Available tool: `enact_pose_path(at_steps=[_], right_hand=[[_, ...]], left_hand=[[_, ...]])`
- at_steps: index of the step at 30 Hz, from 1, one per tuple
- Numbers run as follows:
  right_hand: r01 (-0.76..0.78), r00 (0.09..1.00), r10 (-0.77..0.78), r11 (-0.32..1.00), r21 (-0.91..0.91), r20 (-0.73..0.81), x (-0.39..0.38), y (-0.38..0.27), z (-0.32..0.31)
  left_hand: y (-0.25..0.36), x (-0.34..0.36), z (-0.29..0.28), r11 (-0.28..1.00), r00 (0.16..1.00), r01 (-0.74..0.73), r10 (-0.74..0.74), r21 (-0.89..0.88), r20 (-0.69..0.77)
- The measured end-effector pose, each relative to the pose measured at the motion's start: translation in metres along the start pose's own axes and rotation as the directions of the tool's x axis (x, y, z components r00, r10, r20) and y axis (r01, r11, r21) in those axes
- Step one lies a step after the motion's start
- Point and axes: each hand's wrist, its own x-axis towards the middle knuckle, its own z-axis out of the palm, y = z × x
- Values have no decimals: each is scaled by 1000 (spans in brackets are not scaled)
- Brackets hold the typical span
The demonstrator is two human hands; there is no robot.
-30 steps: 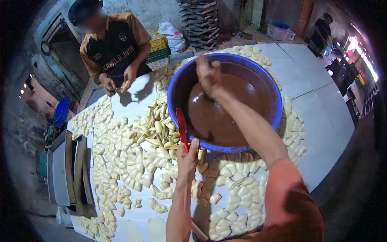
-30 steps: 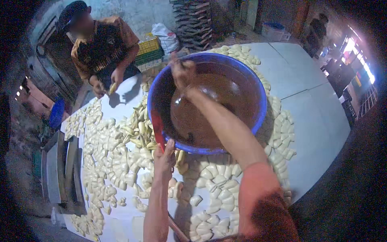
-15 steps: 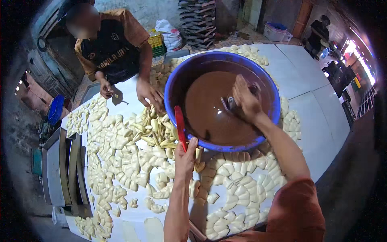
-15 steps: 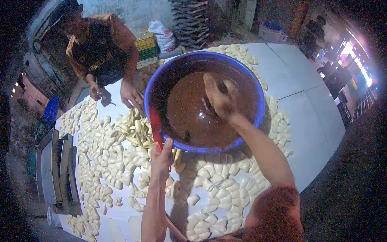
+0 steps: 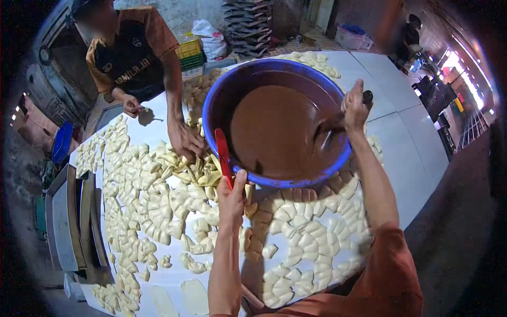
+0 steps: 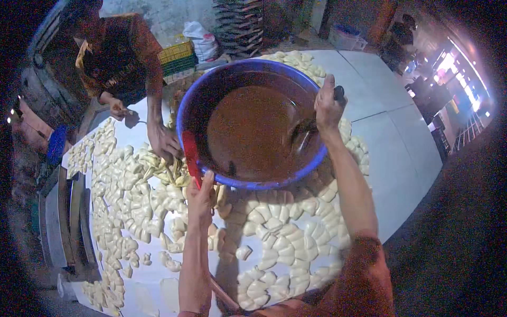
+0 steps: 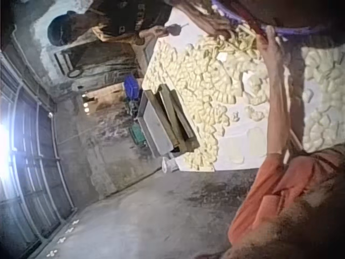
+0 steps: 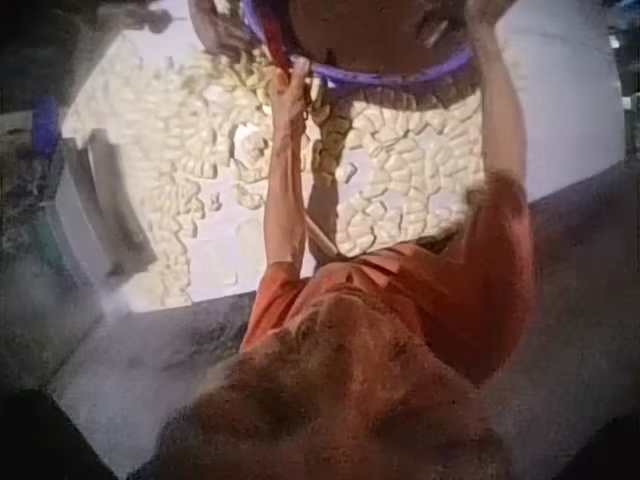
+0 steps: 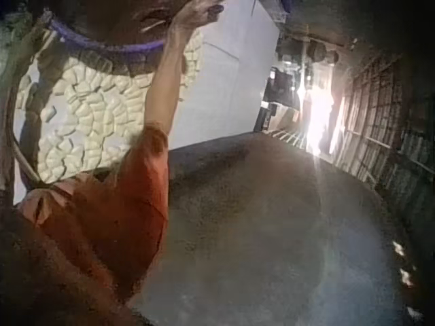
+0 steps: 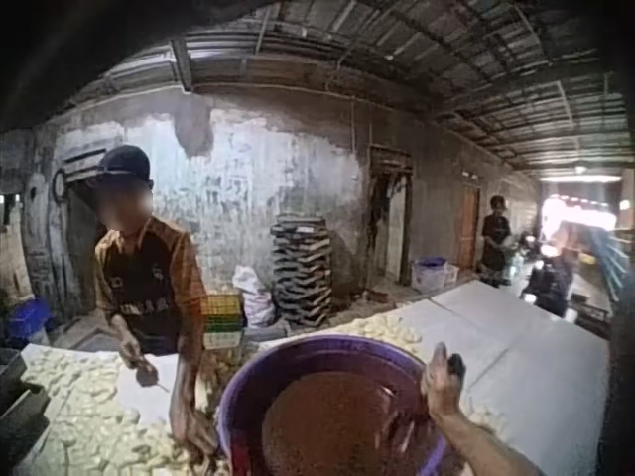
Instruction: The person stirs a dark liquid in a blue bowl using a spatula, spreads the liquid onto pieces of dough by hand, and rolls the dough pieces into cylindrical shapes on a table.
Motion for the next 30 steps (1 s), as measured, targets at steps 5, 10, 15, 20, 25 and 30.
enact_pose_path(at_steps=[5, 10, 15, 20, 25, 30], right_hand=[[-103, 989, 116, 985, -136, 92, -60, -6, 25], [-70, 993, 75, 996, 51, -95, 19, 13, 36], [-46, 927, 21, 997, 56, 375, -41, -1, 139], [-132, 990, 124, 982, 133, 67, 18, 11, 122], [-224, 878, 133, 963, 149, 460, -32, 29, 179], [-226, 964, 172, 933, 281, 204, -1, 9, 119]], left_hand=[[6, -1, -6, 998, 996, -39, 43, 48, -76], [-5, 3, 4, 992, 996, -84, 83, -98, -12], [7, -3, -12, 996, 996, -51, 46, -73, -71], [-7, 6, -1, 996, 998, -64, 63, -60, -22], [2, -1, -14, 994, 1000, -22, 22, -104, -4], [-3, 4, -2, 996, 998, -53, 51, -74, -22]])
